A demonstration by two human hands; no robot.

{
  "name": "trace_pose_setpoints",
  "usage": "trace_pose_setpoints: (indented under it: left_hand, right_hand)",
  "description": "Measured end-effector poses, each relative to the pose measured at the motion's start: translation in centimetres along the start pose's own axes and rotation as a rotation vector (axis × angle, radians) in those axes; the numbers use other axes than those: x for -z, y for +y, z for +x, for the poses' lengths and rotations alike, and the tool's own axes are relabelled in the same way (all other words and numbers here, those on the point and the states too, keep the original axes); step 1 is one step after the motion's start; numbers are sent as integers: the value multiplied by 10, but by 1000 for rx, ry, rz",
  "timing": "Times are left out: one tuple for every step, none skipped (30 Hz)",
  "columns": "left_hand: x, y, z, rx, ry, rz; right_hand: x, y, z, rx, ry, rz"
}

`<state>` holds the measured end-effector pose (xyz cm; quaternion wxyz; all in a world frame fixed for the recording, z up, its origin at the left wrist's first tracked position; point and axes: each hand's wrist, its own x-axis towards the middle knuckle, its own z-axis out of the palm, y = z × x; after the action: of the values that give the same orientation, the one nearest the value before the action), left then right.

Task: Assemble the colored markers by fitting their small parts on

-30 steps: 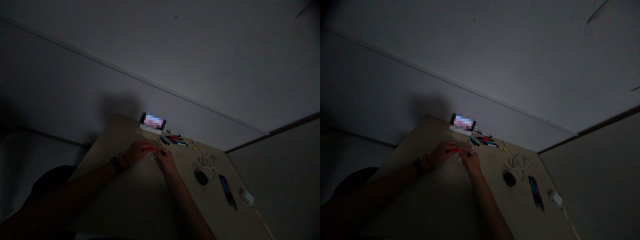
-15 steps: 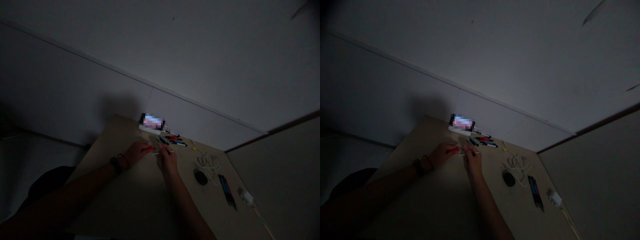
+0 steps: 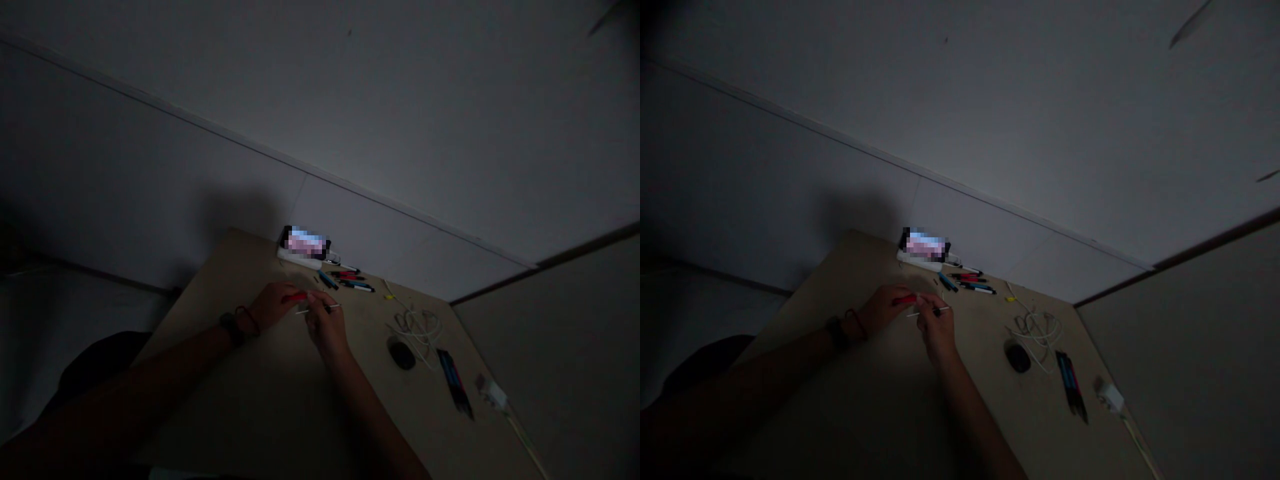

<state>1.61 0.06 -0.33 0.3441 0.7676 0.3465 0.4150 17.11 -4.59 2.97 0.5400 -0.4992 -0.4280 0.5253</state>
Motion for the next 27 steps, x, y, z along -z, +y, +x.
trace_pose_setpoints:
  left_hand:
    - [0, 0, 0, -1, 3, -4]
    - [0, 0, 0, -2, 5, -6]
    - [0, 0, 1, -3, 6, -8]
    - [0, -1, 1, -5, 4, -9]
    - [0, -1, 1, -7, 2, -10]
    - [-1, -1, 1, -9, -1, -11]
    - [-1, -2, 1, -11, 0, -11]
    - [-1, -2, 1, -14, 2, -10]
    - [-1, -2, 1, -16, 4, -10]
    - [-1, -2, 1, -17, 6, -12]
    - [-1, -1, 0, -17, 6, -15]
    - [-1, -1, 0, -17, 4, -19]
    - [-1, 0, 0, -14, 3, -23]
    - [-1, 1, 0, -10, 3, -27]
    - [-1, 1, 0, -6, 3, -29]
    - [-1, 2, 0, -3, 1, -31]
    - [-1, 2, 0, -1, 1, -31]
    - [-1, 2, 0, 0, 2, -28]
    - [-2, 2, 0, 1, 0, -24]
    - [-2, 1, 0, 2, -2, -18]
    - [-2, 1, 0, 2, -2, -12]
    - [-2, 0, 1, 1, -2, -7]
    - [-2, -1, 1, -1, -4, -6]
    - [-2, -1, 1, -4, -6, -7]
    - [-2, -1, 1, -4, -7, -8]
    - [-2, -1, 1, -3, -9, -7]
    - [-2, -2, 1, 1, -13, -5]
  right_hand:
    - [0, 0, 0, -11, -1, 28]
    - [-1, -1, -1, -24, 0, 68]
    - [-2, -1, -1, -38, 1, 108]
    - [-2, -1, -1, -48, -3, 134]
    - [-3, -1, -2, -57, -8, 150]
    - [-4, -2, -2, -63, -12, 158]
    - [-4, -2, -2, -67, -13, 159]
    - [-4, -2, -2, -68, -14, 156]
    - [-4, -2, -2, -68, -15, 153]
    - [-4, -3, -2, -67, -16, 151]
    - [-4, -3, -2, -66, -18, 152]
    - [-4, -3, -2, -67, -21, 155]
    - [-3, -3, -2, -72, -26, 160]
    - [-3, -3, -2, -81, -31, 168]
    - [-3, -3, -2, -93, -37, 179]
    - [-3, -3, -2, -107, -46, 192]
    - [-2, -2, -2, -121, -57, 205]
    - [-2, -2, -2, -131, -70, 220]
    - [-2, -2, -2, -136, -84, 237]
    - [-1, -3, -2, -132, -97, 258]
    - [0, -4, -1, -121, -107, 284]
    - [1, -5, -1, -104, -113, 312]
    - [2, -7, 0, -84, -117, 339]
    - [3, -10, 1, -63, -118, 360]
    - [5, -12, 1, -44, -115, 369]
    - [6, -14, 2, -27, -109, 368]
    - [7, -16, 2, -12, -99, 360]
